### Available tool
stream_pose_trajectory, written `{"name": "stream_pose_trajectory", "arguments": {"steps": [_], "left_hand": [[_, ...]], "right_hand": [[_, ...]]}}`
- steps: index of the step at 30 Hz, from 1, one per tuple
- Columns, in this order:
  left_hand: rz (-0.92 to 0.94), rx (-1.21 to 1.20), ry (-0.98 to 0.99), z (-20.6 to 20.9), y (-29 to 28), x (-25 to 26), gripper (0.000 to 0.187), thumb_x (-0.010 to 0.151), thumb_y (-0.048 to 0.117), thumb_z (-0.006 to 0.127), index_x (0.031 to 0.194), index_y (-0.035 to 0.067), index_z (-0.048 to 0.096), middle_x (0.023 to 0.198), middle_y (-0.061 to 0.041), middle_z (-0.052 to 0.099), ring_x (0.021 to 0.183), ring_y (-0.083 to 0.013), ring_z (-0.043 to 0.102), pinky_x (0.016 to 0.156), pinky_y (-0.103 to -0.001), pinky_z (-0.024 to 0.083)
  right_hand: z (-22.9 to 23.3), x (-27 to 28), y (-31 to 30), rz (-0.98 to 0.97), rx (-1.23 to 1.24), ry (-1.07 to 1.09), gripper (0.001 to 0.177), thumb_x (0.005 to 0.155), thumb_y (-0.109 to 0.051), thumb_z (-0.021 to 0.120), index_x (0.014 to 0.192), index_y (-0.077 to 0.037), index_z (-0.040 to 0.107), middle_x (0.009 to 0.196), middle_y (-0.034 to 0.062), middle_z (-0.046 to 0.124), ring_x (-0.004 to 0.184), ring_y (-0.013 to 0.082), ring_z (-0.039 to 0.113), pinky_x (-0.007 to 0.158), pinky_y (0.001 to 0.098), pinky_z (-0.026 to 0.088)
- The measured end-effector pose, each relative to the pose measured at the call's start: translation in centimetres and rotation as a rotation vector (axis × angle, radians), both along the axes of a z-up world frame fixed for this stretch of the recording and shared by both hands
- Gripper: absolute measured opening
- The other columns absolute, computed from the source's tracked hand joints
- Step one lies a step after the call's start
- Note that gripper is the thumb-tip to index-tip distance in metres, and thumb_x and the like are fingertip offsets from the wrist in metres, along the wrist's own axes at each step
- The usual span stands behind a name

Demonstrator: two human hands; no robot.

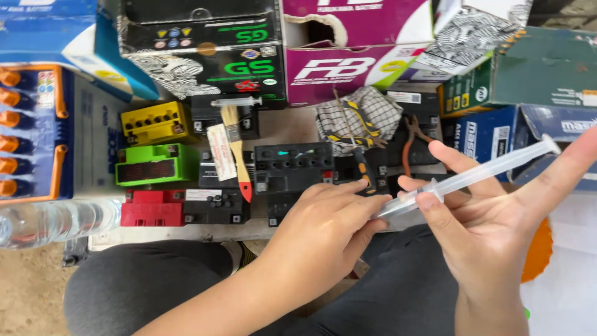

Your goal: Filling lead-acid battery cells with liquid using a syringe

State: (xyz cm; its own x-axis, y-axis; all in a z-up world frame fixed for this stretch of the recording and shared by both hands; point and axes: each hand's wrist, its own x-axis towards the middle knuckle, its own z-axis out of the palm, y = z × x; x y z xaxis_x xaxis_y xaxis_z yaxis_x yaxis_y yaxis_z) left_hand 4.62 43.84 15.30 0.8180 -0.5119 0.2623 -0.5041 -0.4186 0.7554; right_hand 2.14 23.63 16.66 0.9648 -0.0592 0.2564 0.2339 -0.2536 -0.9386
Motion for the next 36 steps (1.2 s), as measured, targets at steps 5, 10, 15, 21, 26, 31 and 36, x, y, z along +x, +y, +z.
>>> {"name": "stream_pose_trajectory", "arguments": {"steps": [5,10,15,21,26,31,36], "left_hand": [[0.002,-0.016,0.002,2.7,4.7,3.1,0.031,0.098,0.017,0.066,0.127,0.007,0.064,0.116,-0.013,0.075,0.129,-0.0401,0.063,0.102,-0.053,0.046],[0.07,-0.056,0.019,4.3,11.4,5.6,0.041,0.101,-0.003,0.054,0.14,0.005,0.052,0.127,-0.012,0.071,0.119,-0.026,0.069,0.107,-0.044,0.054],[0.194,0.132,0.349,1.8,15.3,7.0,0.067,0.085,-0.003,0.055,0.149,0.013,0.046,0.139,-0.009,0.064,0.134,-0.0264,0.058,0.103,-0.039,0.043],[0.005,0.431,0.822,2.5,14.8,8.2,0.103,0.09,0.02,0.074,0.168,0.03,0.008,0.174,-0.008,0.016,0.152,-0.0324,0.028,0.113,-0.057,0.033],[-0.027,0.438,0.781,0.2,14.5,8.3,0.115,0.082,0.032,0.087,0.167,0.029,0.01,0.169,-0.006,0.029,0.148,-0.0312,0.036,0.108,-0.046,0.039],[-0.047,0.428,0.63,-1.8,14.3,8.2,0.105,0.078,0.03,0.088,0.163,0.022,0.026,0.161,-0.01,0.042,0.137,-0.0366,0.047,0.102,-0.046,0.043],[-0.032,0.445,0.553,-2.1,14.3,8.1,0.097,0.076,0.032,0.089,0.157,0.021,0.038,0.145,-0.013,0.059,0.121,-0.0389,0.06,0.091,-0.047,0.05]], "right_hand": [[3.4,4.3,4.0,-0.175,0.221,0.253,0.118,0.096,0.009,0.071,0.168,-0.036,-0.011,0.122,0.0251,0.08,0.088,0.024,0.087,0.102,0.0378,0.079],[3.3,7.9,6.3,-0.179,0.225,0.214,0.105,0.104,0.008,0.071,0.171,-0.029,-0.001,0.111,0.0158,0.074,0.081,0.0182,0.082,0.109,0.0326,0.084],[0.1,9.0,6.6,-0.219,0.281,0.178,0.108,0.103,0.008,0.077,0.172,-0.03,0.003,0.112,0.0153,0.073,0.102,0.0121,0.078,0.115,0.0358,0.086],[-4.1,8.8,4.5,-0.081,0.219,0.005,0.076,0.119,0.018,0.063,0.162,-0.028,0.02,0.141,0.0357,0.063,0.105,0.0445,0.075,0.115,0.0603,0.071],[-3.6,8.8,6.5,-0.095,0.087,0.015,0.041,0.113,0.008,0.063,0.141,-0.003,0.035,0.132,0.0289,0.062,0.104,0.0401,0.074,0.11,0.0523,0.073],[-3.4,8.6,7.4,-0.131,0.006,-0.005,0.022,0.11,-0.001,0.065,0.123,0.015,0.058,0.12,0.0215,0.065,0.101,0.0364,0.077,0.1,0.0428,0.073],[-4.4,8.0,7.0,-0.008,-0.001,-0.124,0.077,0.114,0.026,0.057,0.157,-0.021,0.014,0.131,0.0464,0.056,0.099,0.0523,0.069,0.105,0.0655,0.069]]}}
